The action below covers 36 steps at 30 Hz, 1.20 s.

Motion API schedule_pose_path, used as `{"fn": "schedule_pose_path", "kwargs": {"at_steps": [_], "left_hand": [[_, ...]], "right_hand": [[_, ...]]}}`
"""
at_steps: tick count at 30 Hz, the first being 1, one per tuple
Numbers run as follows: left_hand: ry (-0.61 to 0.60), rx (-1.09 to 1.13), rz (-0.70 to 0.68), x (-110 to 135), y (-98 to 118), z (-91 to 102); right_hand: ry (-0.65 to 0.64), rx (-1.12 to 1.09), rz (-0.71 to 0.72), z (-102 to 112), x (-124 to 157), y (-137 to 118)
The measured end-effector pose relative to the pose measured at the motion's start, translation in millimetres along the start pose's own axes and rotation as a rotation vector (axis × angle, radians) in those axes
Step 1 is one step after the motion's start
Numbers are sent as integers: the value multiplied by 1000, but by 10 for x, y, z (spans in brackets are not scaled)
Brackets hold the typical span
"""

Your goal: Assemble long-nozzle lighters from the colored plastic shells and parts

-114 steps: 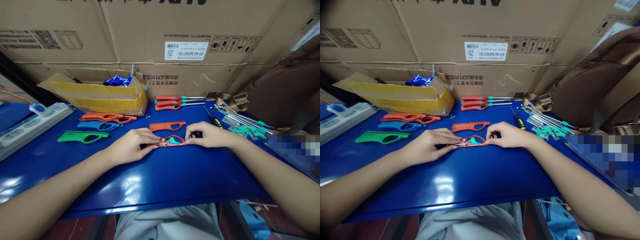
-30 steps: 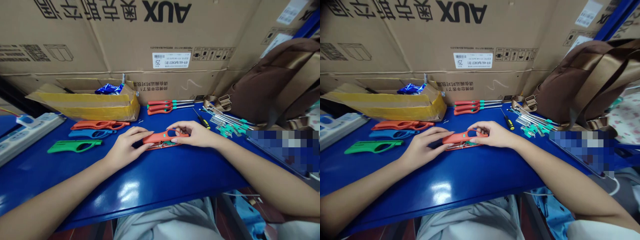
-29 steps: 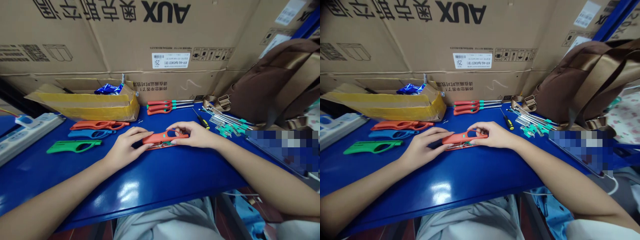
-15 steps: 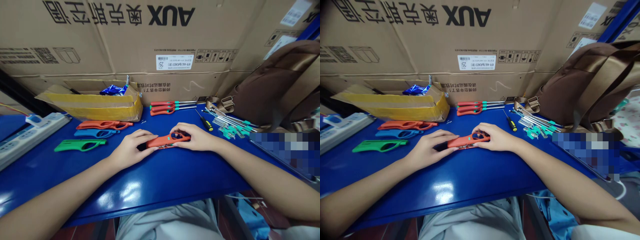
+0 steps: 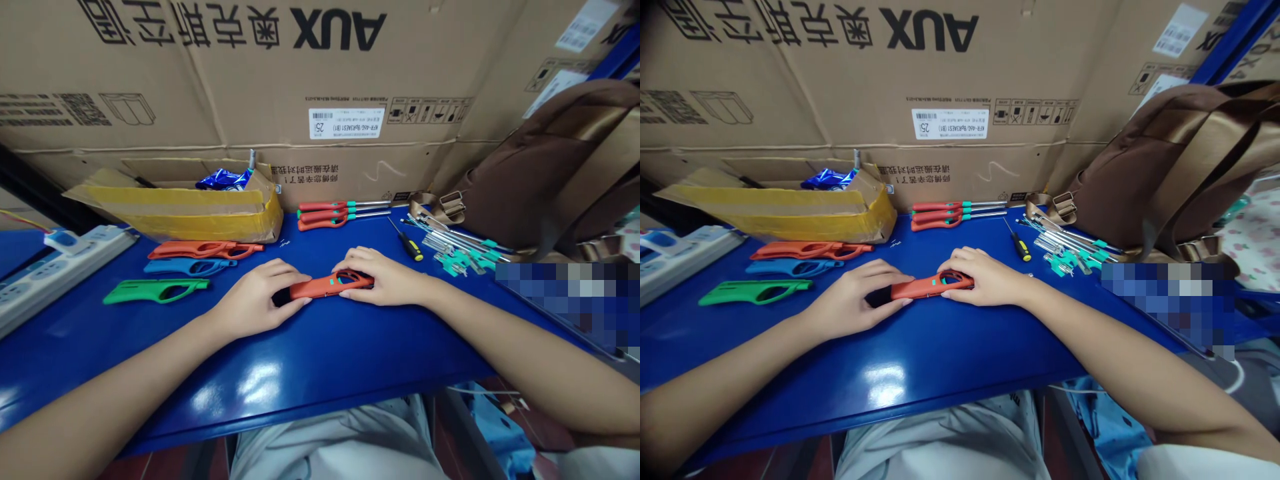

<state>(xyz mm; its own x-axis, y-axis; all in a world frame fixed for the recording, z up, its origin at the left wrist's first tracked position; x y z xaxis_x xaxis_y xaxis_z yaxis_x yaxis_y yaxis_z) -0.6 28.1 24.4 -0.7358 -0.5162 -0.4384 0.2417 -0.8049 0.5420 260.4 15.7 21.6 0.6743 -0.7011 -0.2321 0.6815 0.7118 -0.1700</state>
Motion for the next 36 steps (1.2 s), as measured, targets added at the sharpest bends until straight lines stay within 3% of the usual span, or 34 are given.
{"fn": "schedule_pose_path", "kwargs": {"at_steps": [10, 36], "left_hand": [[-49, -14, 38, -13, -16, -8], [-25, -32, 43, -5, 23, 8]], "right_hand": [[-19, 43, -8, -32, -5, 3], [-8, 41, -12, 19, 9, -40]]}}
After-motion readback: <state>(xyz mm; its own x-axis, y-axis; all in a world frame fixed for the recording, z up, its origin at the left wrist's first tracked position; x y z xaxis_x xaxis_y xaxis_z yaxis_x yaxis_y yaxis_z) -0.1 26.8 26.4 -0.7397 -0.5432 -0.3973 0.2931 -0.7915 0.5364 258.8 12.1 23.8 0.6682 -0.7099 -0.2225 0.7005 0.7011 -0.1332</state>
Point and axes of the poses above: each hand's wrist, its own x-axis away from the middle knuckle, its own z-axis out of the back of the hand, y = z × x, the point moved 2 cm from there along -x, towards the middle knuckle, and after that the axes turned 15 degrees about x, right-handed, at the moved point
